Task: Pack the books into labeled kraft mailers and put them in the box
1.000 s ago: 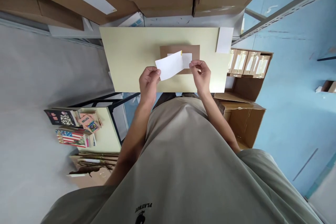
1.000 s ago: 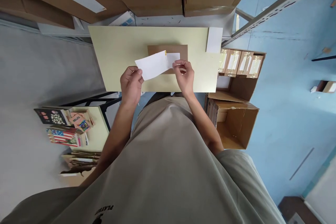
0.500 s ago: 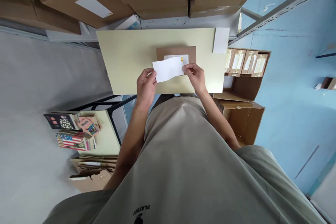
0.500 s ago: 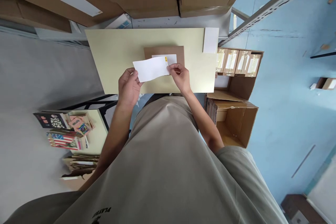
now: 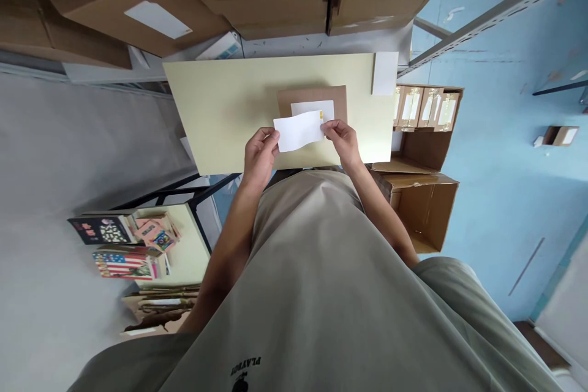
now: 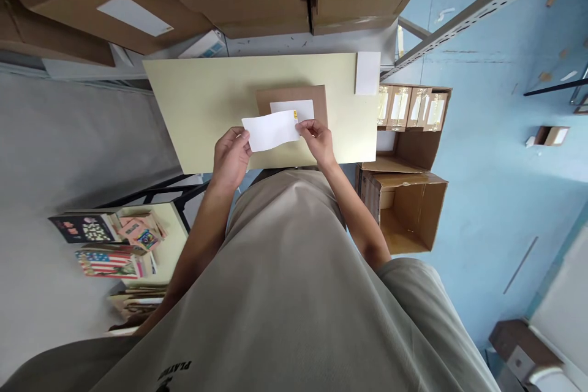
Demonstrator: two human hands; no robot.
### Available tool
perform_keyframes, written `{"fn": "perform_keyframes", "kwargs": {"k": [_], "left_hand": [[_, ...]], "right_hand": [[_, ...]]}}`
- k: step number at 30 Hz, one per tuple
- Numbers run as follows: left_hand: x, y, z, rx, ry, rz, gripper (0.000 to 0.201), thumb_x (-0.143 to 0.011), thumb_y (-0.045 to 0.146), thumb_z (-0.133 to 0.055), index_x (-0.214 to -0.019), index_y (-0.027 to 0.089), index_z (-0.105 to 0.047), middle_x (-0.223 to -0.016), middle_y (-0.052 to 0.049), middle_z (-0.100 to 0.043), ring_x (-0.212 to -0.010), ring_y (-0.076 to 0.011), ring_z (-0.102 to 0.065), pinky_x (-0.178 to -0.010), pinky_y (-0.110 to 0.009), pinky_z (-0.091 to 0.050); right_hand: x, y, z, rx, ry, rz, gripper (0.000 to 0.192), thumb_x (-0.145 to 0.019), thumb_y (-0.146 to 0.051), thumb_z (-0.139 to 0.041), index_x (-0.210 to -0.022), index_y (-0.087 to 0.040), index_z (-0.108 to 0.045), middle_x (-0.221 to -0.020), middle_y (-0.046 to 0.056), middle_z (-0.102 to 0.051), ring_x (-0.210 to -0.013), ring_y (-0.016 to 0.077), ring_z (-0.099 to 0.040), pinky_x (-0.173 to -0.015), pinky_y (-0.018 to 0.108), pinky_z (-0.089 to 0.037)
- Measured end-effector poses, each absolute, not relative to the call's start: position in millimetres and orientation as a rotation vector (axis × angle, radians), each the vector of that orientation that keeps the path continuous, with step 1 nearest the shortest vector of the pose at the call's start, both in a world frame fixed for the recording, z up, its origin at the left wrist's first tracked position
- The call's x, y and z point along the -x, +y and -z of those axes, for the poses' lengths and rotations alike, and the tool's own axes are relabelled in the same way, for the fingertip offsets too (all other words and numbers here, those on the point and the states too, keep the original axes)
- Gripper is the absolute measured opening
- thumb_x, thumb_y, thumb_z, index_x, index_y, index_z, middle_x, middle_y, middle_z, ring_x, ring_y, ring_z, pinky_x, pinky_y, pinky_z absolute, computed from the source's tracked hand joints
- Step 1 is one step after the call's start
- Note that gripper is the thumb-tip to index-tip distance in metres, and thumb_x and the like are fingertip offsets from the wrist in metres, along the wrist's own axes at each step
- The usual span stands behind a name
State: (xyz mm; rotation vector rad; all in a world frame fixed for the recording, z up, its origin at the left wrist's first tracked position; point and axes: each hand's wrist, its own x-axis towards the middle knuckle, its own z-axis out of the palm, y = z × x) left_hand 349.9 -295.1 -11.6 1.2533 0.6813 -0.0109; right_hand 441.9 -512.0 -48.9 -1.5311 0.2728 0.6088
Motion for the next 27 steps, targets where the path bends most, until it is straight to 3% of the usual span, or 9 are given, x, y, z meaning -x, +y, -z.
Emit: {"fn": "perform_keyframes", "kwargs": {"k": [6,11,17,27], "left_hand": [[-355,-288,46,-1.323,0.738,0.001,0.055,-0.085,0.071,-0.097,-0.094,0.028,-0.065,-0.091,-0.001,-0.076,-0.095,-0.022,-0.08,-0.084,-0.032,-0.065],[-396,-290,78,-1.331,0.67,0.034,0.053,-0.084,0.065,-0.102,-0.093,0.026,-0.067,-0.089,-0.004,-0.075,-0.098,-0.0266,-0.079,-0.09,-0.04,-0.066],[-436,-278,104,-1.472,0.576,0.007,0.036,-0.091,0.043,-0.101,-0.09,0.022,-0.072,-0.085,-0.006,-0.073,-0.106,-0.0306,-0.078,-0.1,-0.045,-0.062],[-430,-274,141,-1.615,0.619,0.005,0.018,-0.086,0.024,-0.095,-0.08,0.023,-0.079,-0.072,0.0,-0.069,-0.079,-0.0194,-0.063,-0.091,-0.035,-0.058]], "right_hand": [[-442,-515,45,1.644,0.257,-0.521,0.047,-0.089,-0.072,-0.092,-0.091,-0.028,-0.074,-0.094,0.003,-0.078,-0.098,0.0225,-0.072,-0.097,0.041,-0.063],[-466,-527,48,1.765,0.155,-0.409,0.05,-0.095,-0.075,-0.087,-0.097,-0.027,-0.073,-0.102,0.006,-0.077,-0.11,0.0269,-0.074,-0.1,0.042,-0.063],[-500,-530,65,1.857,0.067,-0.382,0.054,-0.096,-0.081,-0.087,-0.103,-0.029,-0.074,-0.103,0.006,-0.075,-0.114,0.0273,-0.073,-0.103,0.043,-0.064],[-488,-534,103,1.947,0.109,-0.396,0.045,-0.099,-0.073,-0.088,-0.096,-0.03,-0.074,-0.106,0.006,-0.076,-0.108,0.023,-0.07,-0.104,0.041,-0.065]]}}
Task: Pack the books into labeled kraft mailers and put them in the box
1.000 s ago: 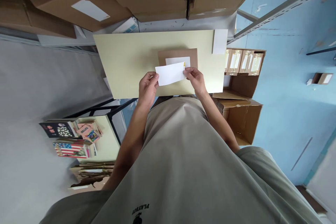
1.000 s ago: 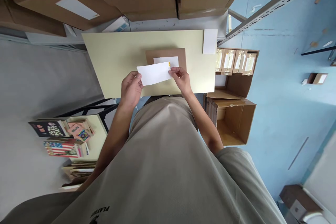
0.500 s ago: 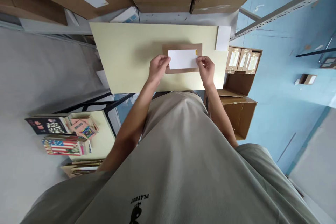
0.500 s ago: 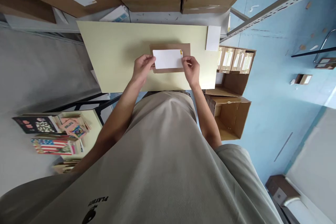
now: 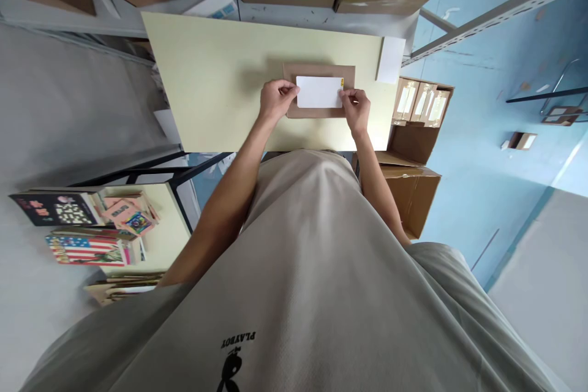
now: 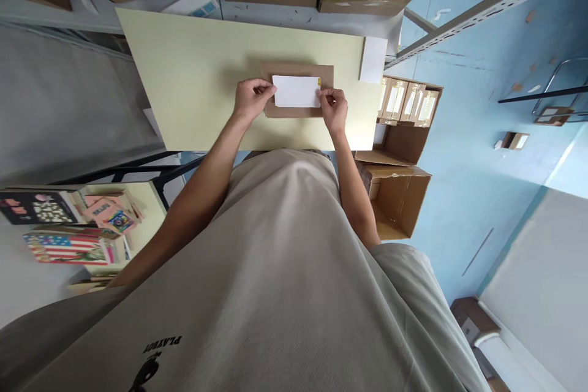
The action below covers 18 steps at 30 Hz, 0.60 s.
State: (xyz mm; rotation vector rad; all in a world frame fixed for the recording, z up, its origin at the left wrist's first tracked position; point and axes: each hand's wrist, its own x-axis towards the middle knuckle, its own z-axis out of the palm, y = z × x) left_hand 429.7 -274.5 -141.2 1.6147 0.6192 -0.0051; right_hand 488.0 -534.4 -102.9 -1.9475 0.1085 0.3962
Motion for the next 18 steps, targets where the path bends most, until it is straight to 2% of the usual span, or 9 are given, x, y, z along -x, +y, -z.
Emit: {"fn": "perform_keyframes", "kwargs": {"k": [4,12,18], "left_hand": [[-428,-273,152,-1.681,0.649,0.04,0.015,-0.088,0.027,-0.095,-0.082,0.023,-0.082,-0.075,-0.001,-0.07,-0.077,-0.0189,-0.061,-0.09,-0.036,-0.058],[-423,-274,166,-1.933,0.609,0.009,0.012,-0.094,0.037,-0.093,-0.09,0.027,-0.088,-0.087,-0.004,-0.076,-0.084,-0.0219,-0.068,-0.094,-0.042,-0.062],[-425,-269,171,-1.942,0.574,0.075,0.018,-0.097,0.042,-0.091,-0.094,0.025,-0.087,-0.085,-0.004,-0.073,-0.082,-0.0222,-0.069,-0.088,-0.041,-0.061]], "right_hand": [[-488,-537,119,2.016,0.1,-0.318,0.045,-0.103,-0.071,-0.085,-0.096,-0.028,-0.074,-0.11,0.008,-0.074,-0.104,0.0225,-0.07,-0.105,0.042,-0.064],[-487,-541,122,2.081,-0.035,-0.305,0.058,-0.112,-0.083,-0.066,-0.107,-0.027,-0.078,-0.106,0.007,-0.072,-0.103,0.0242,-0.073,-0.103,0.046,-0.065],[-488,-544,132,2.135,-0.089,-0.293,0.059,-0.114,-0.081,-0.062,-0.113,-0.026,-0.081,-0.107,0.008,-0.071,-0.103,0.0246,-0.072,-0.101,0.047,-0.065]]}}
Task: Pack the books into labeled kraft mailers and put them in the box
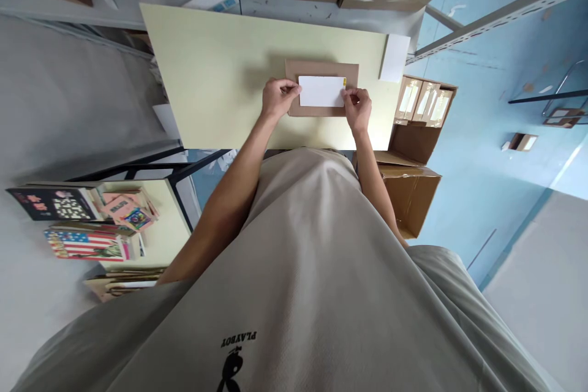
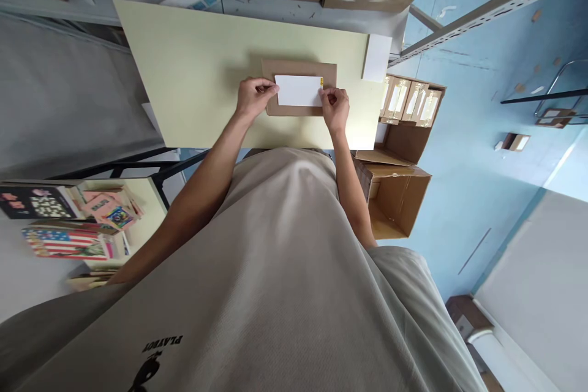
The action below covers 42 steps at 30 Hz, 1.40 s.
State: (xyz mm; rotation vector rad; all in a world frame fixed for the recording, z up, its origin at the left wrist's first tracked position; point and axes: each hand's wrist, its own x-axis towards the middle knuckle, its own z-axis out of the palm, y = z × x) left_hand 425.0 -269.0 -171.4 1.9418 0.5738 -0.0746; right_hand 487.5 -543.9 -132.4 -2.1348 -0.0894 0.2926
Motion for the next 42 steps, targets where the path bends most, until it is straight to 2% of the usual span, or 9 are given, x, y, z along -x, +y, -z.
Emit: {"fn": "perform_keyframes", "kwargs": {"k": [10,16,25,32,37,42], "left_hand": [[-425,-271,175,-1.928,0.585,0.036,0.02,-0.094,0.043,-0.094,-0.091,0.025,-0.086,-0.084,-0.003,-0.07,-0.083,-0.0218,-0.068,-0.09,-0.04,-0.061],[-424,-271,180,-1.908,0.558,0.0,0.027,-0.094,0.051,-0.095,-0.089,0.028,-0.083,-0.083,-0.003,-0.068,-0.084,-0.0244,-0.069,-0.093,-0.043,-0.061],[-423,-273,180,-1.919,0.557,-0.029,0.024,-0.093,0.048,-0.092,-0.088,0.026,-0.085,-0.082,-0.004,-0.072,-0.079,-0.0218,-0.066,-0.086,-0.041,-0.062],[-423,-276,177,-1.923,0.61,0.014,0.019,-0.095,0.039,-0.093,-0.088,0.025,-0.083,-0.089,-0.006,-0.075,-0.084,-0.0226,-0.068,-0.094,-0.042,-0.063],[-423,-278,170,-1.881,0.602,-0.024,0.031,-0.094,0.055,-0.093,-0.087,0.027,-0.082,-0.087,-0.005,-0.074,-0.084,-0.0234,-0.068,-0.093,-0.043,-0.063],[-423,-280,166,-1.883,0.574,-0.039,0.041,-0.095,0.068,-0.09,-0.087,0.028,-0.081,-0.086,-0.006,-0.073,-0.085,-0.0247,-0.069,-0.092,-0.044,-0.063]], "right_hand": [[-489,-549,152,2.203,-0.107,-0.29,0.057,-0.118,-0.077,-0.059,-0.112,-0.024,-0.08,-0.107,0.008,-0.07,-0.099,0.0228,-0.072,-0.099,0.046,-0.065],[-488,-551,157,2.203,-0.169,-0.259,0.059,-0.117,-0.08,-0.058,-0.117,-0.025,-0.079,-0.107,0.007,-0.068,-0.101,0.0233,-0.072,-0.1,0.047,-0.065],[-484,-548,157,2.211,-0.154,-0.219,0.068,-0.116,-0.085,-0.051,-0.12,-0.024,-0.08,-0.116,0.012,-0.068,-0.114,0.0306,-0.071,-0.105,0.057,-0.065],[-482,-546,158,2.188,-0.123,-0.18,0.067,-0.116,-0.086,-0.051,-0.12,-0.025,-0.079,-0.115,0.01,-0.066,-0.117,0.0304,-0.071,-0.107,0.057,-0.065],[-482,-545,151,2.187,-0.127,-0.192,0.066,-0.117,-0.085,-0.052,-0.116,-0.025,-0.08,-0.112,0.009,-0.067,-0.114,0.0286,-0.072,-0.109,0.055,-0.065],[-482,-543,136,2.204,-0.12,-0.272,0.066,-0.115,-0.085,-0.055,-0.118,-0.024,-0.081,-0.115,0.012,-0.069,-0.116,0.0314,-0.072,-0.106,0.057,-0.067]]}}
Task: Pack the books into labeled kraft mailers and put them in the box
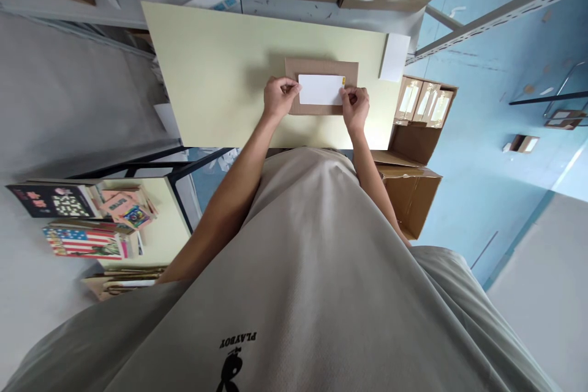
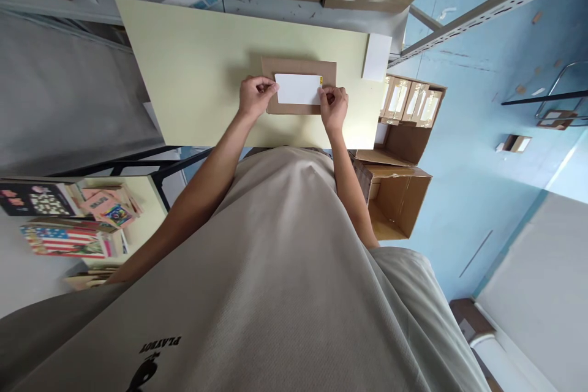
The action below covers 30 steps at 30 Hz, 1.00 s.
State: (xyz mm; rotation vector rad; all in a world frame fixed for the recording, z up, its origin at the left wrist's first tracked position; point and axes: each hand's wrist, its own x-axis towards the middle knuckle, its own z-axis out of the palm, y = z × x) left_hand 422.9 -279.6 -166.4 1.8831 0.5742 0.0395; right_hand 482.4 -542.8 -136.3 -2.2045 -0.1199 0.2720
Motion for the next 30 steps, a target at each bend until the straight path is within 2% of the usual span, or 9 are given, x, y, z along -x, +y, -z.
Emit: {"fn": "perform_keyframes", "kwargs": {"k": [9,14,18,23,30], "left_hand": [[-422,-280,170,-1.906,0.612,-0.021,0.034,-0.097,0.056,-0.092,-0.086,0.026,-0.08,-0.088,-0.006,-0.072,-0.087,-0.0244,-0.07,-0.093,-0.043,-0.063],[-422,-281,170,-1.917,0.637,-0.03,0.033,-0.096,0.054,-0.094,-0.087,0.026,-0.08,-0.09,-0.006,-0.071,-0.086,-0.0234,-0.068,-0.094,-0.044,-0.063],[-422,-281,171,-1.914,0.632,-0.043,0.036,-0.096,0.061,-0.092,-0.087,0.028,-0.08,-0.089,-0.007,-0.069,-0.086,-0.025,-0.067,-0.094,-0.046,-0.063],[-421,-276,177,-1.882,0.572,0.009,0.041,-0.096,0.07,-0.09,-0.089,0.03,-0.08,-0.091,-0.006,-0.067,-0.091,-0.0261,-0.066,-0.098,-0.047,-0.06],[-420,-280,181,-1.936,0.62,-0.074,0.025,-0.096,0.049,-0.093,-0.088,0.028,-0.082,-0.091,-0.007,-0.07,-0.084,-0.024,-0.067,-0.091,-0.044,-0.062]], "right_hand": [[-479,-539,134,2.254,-0.149,-0.206,0.065,-0.117,-0.085,-0.05,-0.117,-0.026,-0.077,-0.112,0.011,-0.068,-0.117,0.0312,-0.07,-0.109,0.057,-0.065],[-479,-537,139,2.203,-0.045,-0.215,0.06,-0.117,-0.081,-0.055,-0.113,-0.025,-0.077,-0.112,0.011,-0.067,-0.121,0.0328,-0.07,-0.113,0.059,-0.063],[-479,-537,138,2.202,-0.074,-0.221,0.055,-0.119,-0.076,-0.056,-0.113,-0.025,-0.077,-0.112,0.011,-0.068,-0.122,0.0326,-0.071,-0.114,0.06,-0.064],[-478,-539,142,2.261,-0.138,-0.205,0.058,-0.119,-0.078,-0.054,-0.115,-0.025,-0.077,-0.114,0.012,-0.068,-0.12,0.0327,-0.07,-0.114,0.06,-0.064],[-480,-543,157,2.3,-0.185,-0.2,0.057,-0.118,-0.078,-0.057,-0.119,-0.026,-0.078,-0.118,0.011,-0.067,-0.121,0.0322,-0.07,-0.113,0.059,-0.064]]}}
